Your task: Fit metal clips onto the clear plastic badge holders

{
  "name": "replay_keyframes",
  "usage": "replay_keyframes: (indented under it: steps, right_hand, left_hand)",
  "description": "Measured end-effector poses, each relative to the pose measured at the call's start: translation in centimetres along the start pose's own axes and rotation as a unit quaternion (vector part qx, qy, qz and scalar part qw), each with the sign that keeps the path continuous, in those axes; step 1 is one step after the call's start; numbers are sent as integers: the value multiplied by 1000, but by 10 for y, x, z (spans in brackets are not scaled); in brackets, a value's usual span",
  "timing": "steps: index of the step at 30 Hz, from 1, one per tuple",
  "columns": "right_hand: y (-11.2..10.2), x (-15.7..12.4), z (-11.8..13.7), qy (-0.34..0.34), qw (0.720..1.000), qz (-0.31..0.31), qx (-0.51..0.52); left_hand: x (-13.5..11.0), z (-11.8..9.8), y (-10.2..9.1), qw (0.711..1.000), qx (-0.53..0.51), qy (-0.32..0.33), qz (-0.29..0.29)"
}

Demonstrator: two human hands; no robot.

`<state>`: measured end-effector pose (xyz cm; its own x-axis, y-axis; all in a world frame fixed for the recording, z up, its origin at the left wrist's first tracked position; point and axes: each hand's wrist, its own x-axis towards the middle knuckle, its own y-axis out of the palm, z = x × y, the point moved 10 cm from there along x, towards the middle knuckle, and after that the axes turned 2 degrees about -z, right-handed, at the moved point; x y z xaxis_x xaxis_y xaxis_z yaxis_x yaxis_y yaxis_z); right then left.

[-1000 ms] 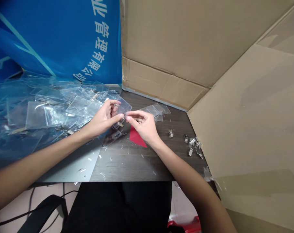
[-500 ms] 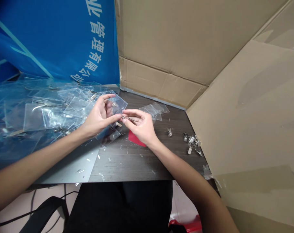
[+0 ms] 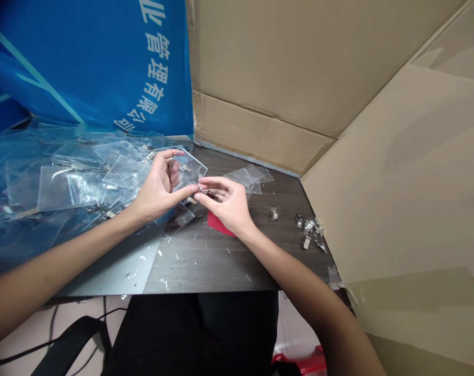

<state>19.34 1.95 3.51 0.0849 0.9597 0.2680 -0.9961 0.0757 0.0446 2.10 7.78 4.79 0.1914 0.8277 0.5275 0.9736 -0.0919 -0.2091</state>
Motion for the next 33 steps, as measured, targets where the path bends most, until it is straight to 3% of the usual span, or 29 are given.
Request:
replay_keyframes:
  steps: [7,14,28,33]
  right_hand:
    - [0,1,-6,19,1000,14,13]
    - [-4,3,0,-25,999,12,-35]
    - [-1,8,9,-61,994,53,-75]
    - [-10,15,22,-62,980,125,-142]
  left_hand:
    - [2,2,6,999,-34,-29,29]
    - [-1,6,9,997,-32,-53,37]
    - [-2,-10,13,998,-9,-30,50]
    - [3,-13,11,997,17,-16,70]
